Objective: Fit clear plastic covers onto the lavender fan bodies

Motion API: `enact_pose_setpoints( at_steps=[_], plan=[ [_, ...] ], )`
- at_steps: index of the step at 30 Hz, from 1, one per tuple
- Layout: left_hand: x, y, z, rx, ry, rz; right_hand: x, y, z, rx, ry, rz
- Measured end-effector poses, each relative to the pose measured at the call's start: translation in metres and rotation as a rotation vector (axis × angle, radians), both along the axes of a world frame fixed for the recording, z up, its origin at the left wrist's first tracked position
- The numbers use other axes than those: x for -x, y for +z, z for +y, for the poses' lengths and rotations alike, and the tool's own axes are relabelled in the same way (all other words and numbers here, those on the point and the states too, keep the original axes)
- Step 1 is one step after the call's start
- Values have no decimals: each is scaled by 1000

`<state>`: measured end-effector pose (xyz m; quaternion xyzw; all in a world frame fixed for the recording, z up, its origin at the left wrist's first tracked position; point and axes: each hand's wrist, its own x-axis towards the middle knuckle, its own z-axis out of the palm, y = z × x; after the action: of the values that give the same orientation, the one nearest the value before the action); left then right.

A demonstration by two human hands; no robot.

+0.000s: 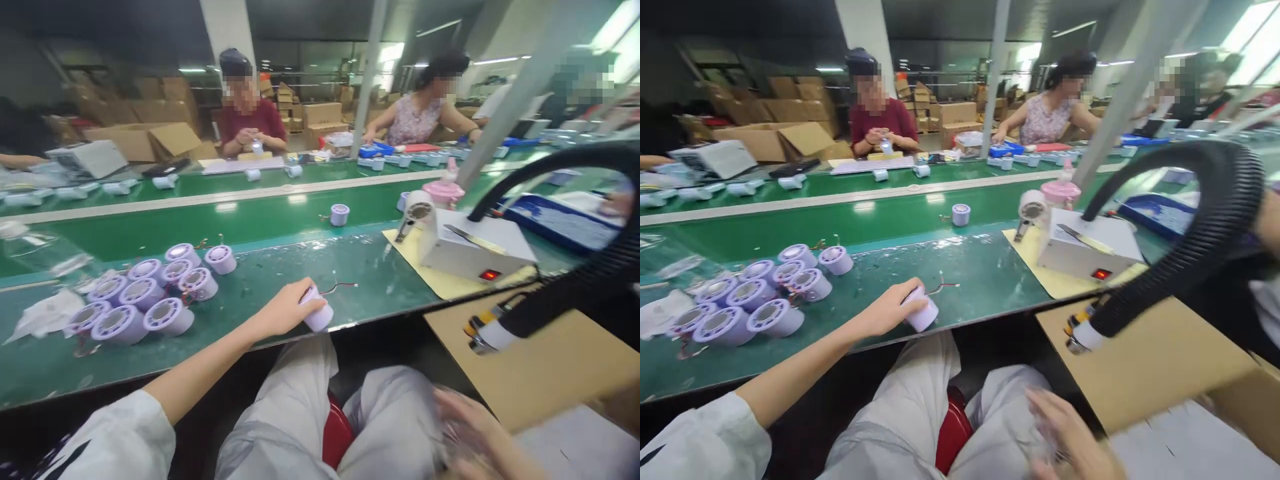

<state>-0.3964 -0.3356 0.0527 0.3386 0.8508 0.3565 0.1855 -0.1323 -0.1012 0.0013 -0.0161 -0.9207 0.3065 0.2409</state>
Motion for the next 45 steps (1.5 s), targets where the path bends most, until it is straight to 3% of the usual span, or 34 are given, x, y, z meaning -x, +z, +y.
enact_pose_setpoints(
  at_steps=[3, 6, 9, 14, 20, 23, 26, 29, 32, 34, 36, 40, 45],
  plan=[
    [-29, -16, 30, -103, -268, -264, 10, 9, -33, -232, 11, 39],
    [-56, -26, 51, -135, -503, -460, 27, 18, -48, -413, -142, 29],
    [-70, -24, 60, -141, -633, -505, 27, 21, -42, -373, -147, -116],
    [-79, -19, 60, -177, -571, -233, 8, 26, -37, 188, -63, -311],
    [-85, -43, 60, -333, -570, -77, 10, 35, -42, 646, -195, -277],
    [-86, -49, 59, -304, -619, -152, 13, 32, -37, 808, -248, -261],
    [-90, -49, 56, -288, -610, -411, 12, 28, -32, 951, -258, -213],
    [-94, -48, 51, -342, -503, -703, 6, 25, -31, 922, -139, -149],
    [-95, -45, 47, -348, -416, -898, -3, 23, -34, 611, -24, -130],
    [-94, -42, 45, -304, -430, -913, -9, 21, -35, 426, 13, -131],
    [-93, -39, 44, -265, -482, -846, -14, 21, -36, 355, 41, -131],
    [-91, -35, 41, -312, -578, -716, -18, 25, -36, 402, 39, -158],
    [-91, -33, 39, -360, -636, -620, -17, 34, -38, 632, 33, -250]
  ],
)
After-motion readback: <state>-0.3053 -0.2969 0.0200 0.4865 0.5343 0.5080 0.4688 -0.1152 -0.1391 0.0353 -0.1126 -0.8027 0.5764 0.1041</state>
